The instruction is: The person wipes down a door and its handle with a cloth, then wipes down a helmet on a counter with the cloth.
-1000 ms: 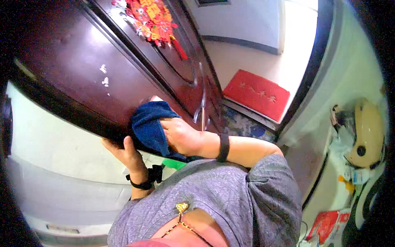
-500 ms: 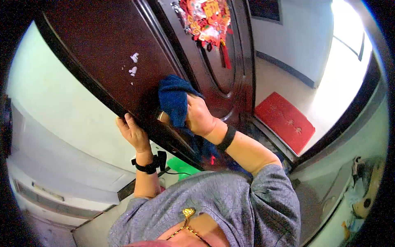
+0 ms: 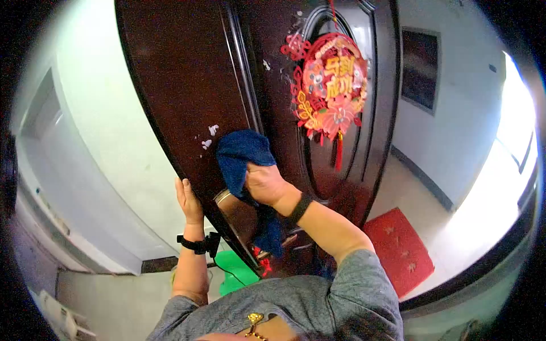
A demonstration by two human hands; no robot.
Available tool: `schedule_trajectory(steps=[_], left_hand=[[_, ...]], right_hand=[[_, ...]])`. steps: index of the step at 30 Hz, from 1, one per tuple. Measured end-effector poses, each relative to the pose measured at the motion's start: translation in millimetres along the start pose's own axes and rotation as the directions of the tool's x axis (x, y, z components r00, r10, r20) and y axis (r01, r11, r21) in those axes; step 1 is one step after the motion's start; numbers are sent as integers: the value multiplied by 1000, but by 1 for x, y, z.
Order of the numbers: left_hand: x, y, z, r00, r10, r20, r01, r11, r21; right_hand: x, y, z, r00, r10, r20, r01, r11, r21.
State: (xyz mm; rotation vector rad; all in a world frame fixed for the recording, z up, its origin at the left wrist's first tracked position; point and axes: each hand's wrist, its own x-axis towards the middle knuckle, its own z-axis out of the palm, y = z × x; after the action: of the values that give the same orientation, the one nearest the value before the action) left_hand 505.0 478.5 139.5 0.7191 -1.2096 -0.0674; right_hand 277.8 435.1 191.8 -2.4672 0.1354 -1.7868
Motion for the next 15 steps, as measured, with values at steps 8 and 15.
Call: schedule_trajectory(steps=[8,15], left_hand=[[2,9,3,999,-49,-3,49,999,-8],[9,3,7,969,-243,-51,231,959,-164]], right_hand=[[104,-36,15,931,-364,-5,350,899,-265],[123,-28,23,957,-266,114,290,875,-388]])
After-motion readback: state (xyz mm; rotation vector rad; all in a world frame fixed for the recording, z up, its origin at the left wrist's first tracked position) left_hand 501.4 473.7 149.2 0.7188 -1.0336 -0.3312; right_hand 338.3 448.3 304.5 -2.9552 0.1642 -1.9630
